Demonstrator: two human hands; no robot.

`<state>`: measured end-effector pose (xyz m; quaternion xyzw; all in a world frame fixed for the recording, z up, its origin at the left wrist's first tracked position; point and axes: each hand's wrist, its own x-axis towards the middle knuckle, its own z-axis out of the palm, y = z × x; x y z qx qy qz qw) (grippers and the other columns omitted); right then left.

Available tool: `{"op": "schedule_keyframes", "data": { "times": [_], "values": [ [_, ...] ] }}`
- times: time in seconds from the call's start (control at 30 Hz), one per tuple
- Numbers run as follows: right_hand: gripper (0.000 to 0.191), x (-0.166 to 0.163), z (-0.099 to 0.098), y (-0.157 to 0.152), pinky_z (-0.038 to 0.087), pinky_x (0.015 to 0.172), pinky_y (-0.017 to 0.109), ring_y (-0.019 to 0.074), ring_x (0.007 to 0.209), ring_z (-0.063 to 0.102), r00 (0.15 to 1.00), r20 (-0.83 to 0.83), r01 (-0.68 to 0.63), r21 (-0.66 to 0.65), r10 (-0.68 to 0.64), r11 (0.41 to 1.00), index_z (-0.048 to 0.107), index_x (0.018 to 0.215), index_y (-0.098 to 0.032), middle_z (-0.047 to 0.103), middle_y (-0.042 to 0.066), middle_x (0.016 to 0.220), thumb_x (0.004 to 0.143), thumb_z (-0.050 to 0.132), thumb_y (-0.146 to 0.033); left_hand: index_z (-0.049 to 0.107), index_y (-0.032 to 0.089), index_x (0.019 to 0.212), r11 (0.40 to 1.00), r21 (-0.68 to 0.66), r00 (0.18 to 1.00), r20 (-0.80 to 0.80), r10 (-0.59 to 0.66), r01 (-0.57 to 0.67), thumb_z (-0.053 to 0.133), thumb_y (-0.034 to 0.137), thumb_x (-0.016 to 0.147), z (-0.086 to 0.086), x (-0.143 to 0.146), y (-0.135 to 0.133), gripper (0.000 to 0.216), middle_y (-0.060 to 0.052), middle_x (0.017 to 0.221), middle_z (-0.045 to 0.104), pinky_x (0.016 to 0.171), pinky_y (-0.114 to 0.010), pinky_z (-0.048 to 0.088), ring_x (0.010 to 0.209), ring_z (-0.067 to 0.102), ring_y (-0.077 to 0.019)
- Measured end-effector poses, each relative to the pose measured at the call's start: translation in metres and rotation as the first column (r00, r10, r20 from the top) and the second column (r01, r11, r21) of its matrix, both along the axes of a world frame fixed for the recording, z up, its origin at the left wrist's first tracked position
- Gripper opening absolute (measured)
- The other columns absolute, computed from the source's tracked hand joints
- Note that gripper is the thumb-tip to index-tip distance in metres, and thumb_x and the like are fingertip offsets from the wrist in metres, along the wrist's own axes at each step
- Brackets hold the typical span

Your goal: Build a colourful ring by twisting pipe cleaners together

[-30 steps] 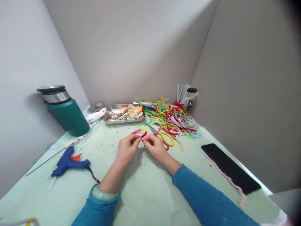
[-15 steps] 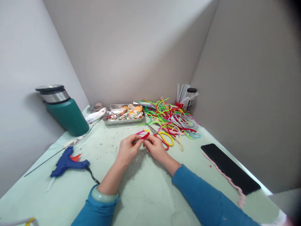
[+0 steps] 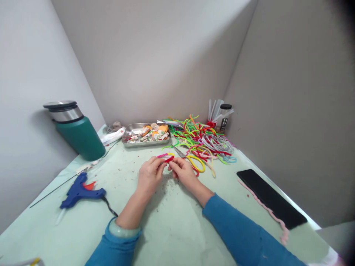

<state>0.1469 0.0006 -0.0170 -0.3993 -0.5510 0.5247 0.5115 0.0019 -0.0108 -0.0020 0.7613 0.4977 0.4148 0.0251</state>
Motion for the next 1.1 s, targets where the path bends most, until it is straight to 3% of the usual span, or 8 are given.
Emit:
{"op": "schedule_keyframes", "data": {
  "times": [0.13, 0.33, 0.53, 0.7, 0.87, 1.1],
  "values": [
    [0.034, 0.0015, 0.0021, 0.0005, 0.026, 0.035, 0.018, 0.0052, 0.035, 0.037, 0.997, -0.08, -0.016, -0.076, 0.01, 0.997, 0.054, 0.064, -0.016, 0.046, -0.006, 0.043, 0.077, 0.056, -0.047, 0.064, 0.018, 0.09, 0.999, 0.031, 0.997, -0.08, -0.02, 0.022, 0.047, 0.026, 0.087, 0.0009, 0.001, -0.0007, 0.019, -0.005, 0.083, 0.062, 0.069, -0.025, 0.043, 0.075, 0.057, -0.0139],
    [0.036, 0.0019, -0.0005, 0.0028, 0.027, 0.036, 0.018, 0.0036, 0.037, 0.039, 0.978, -0.208, -0.041, -0.15, 0.009, 0.988, 0.053, 0.063, -0.015, 0.052, -0.004, 0.054, 0.071, 0.064, -0.049, 0.061, 0.018, 0.086, 0.998, 0.046, 0.979, -0.205, -0.02, 0.03, 0.045, 0.022, 0.085, 0.0012, 0.0031, -0.0017, 0.017, -0.005, 0.08, 0.061, 0.07, -0.027, 0.04, 0.076, 0.056, -0.016],
    [0.033, 0.0012, 0.0017, 0.0018, 0.026, 0.036, 0.017, 0.0031, 0.037, 0.039, 0.98, -0.198, -0.046, -0.16, 0.014, 0.986, 0.051, 0.062, -0.015, 0.052, -0.005, 0.053, 0.072, 0.065, -0.044, 0.059, 0.018, 0.082, 0.998, 0.06, 0.955, -0.295, 0.042, -0.026, 0.046, 0.018, 0.08, 0.0014, 0.0051, -0.0034, 0.013, -0.006, 0.08, 0.063, 0.071, -0.028, 0.038, 0.075, 0.057, -0.0176],
    [0.032, 0.0009, 0.0007, 0.003, 0.026, 0.035, 0.017, 0.003, 0.036, 0.038, 0.986, -0.163, -0.044, -0.163, 0.017, 0.986, 0.051, 0.062, -0.015, 0.052, -0.005, 0.052, 0.072, 0.064, -0.043, 0.065, 0.022, 0.086, 0.99, -0.035, 0.929, -0.352, 0.112, -0.133, 0.048, 0.02, 0.078, 0.001, 0.0076, -0.0057, 0.018, -0.003, 0.063, 0.064, 0.062, -0.026, 0.035, 0.059, 0.056, -0.0165],
    [0.032, 0.0012, 0.0003, 0.0036, 0.026, 0.035, 0.017, 0.0031, 0.035, 0.038, 0.986, -0.165, -0.05, -0.164, 0.023, 0.985, 0.05, 0.062, -0.016, 0.052, -0.005, 0.052, 0.071, 0.065, -0.043, 0.069, 0.025, 0.089, 0.978, -0.142, 0.963, -0.242, 0.118, -0.156, 0.047, 0.025, 0.079, 0.0003, 0.0083, -0.006, 0.024, -0.001, 0.061, 0.065, 0.054, -0.023, 0.032, 0.056, 0.056, -0.0148],
    [0.031, 0.0013, 0.0021, 0.0028, 0.026, 0.035, 0.017, 0.0033, 0.036, 0.039, 0.985, -0.171, -0.043, -0.161, 0.015, 0.986, 0.05, 0.062, -0.016, 0.051, -0.005, 0.051, 0.071, 0.064, -0.042, 0.068, 0.024, 0.091, 0.962, -0.273, 1.0, 0.01, 0.015, -0.012, 0.047, 0.024, 0.079, -0.001, 0.0062, -0.0024, 0.024, 0.001, 0.072, 0.07, 0.058, -0.021, 0.04, 0.056, 0.057, -0.011]
  ]
}}
